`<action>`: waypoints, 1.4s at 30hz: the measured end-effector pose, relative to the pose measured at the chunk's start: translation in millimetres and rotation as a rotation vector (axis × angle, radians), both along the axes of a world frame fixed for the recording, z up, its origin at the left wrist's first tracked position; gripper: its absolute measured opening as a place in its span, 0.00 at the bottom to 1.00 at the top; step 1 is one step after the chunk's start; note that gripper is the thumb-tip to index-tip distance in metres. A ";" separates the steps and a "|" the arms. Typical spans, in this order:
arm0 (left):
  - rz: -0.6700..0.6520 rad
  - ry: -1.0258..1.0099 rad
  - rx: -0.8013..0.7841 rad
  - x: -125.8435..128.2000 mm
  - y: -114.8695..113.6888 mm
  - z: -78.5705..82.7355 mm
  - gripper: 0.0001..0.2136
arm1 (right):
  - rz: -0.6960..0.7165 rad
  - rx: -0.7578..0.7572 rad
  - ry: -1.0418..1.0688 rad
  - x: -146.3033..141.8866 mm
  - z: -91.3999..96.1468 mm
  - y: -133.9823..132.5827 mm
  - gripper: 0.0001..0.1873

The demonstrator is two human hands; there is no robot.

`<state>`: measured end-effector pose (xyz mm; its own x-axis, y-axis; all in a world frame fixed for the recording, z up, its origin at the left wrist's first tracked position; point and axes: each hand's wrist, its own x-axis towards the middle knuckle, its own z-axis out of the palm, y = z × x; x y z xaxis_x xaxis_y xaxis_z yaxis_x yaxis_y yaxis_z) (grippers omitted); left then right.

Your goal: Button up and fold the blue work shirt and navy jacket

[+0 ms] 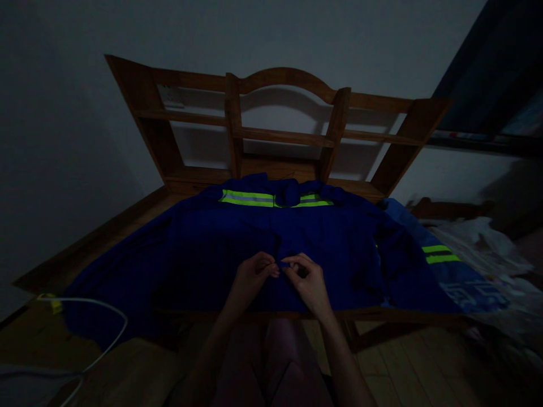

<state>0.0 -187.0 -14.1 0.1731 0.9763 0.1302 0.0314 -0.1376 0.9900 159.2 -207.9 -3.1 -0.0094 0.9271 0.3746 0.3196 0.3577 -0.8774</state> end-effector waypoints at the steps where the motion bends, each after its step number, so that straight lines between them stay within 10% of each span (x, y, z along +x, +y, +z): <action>1: 0.022 0.002 0.000 0.1 0.0 0.3 0.05 | 0.007 0.000 0.000 -0.3 0.7 -0.3 0.07; 42: 0.103 0.104 0.039 0.2 -1.0 0.1 0.06 | -0.062 0.034 -0.069 -2.2 -8.1 2.3 0.05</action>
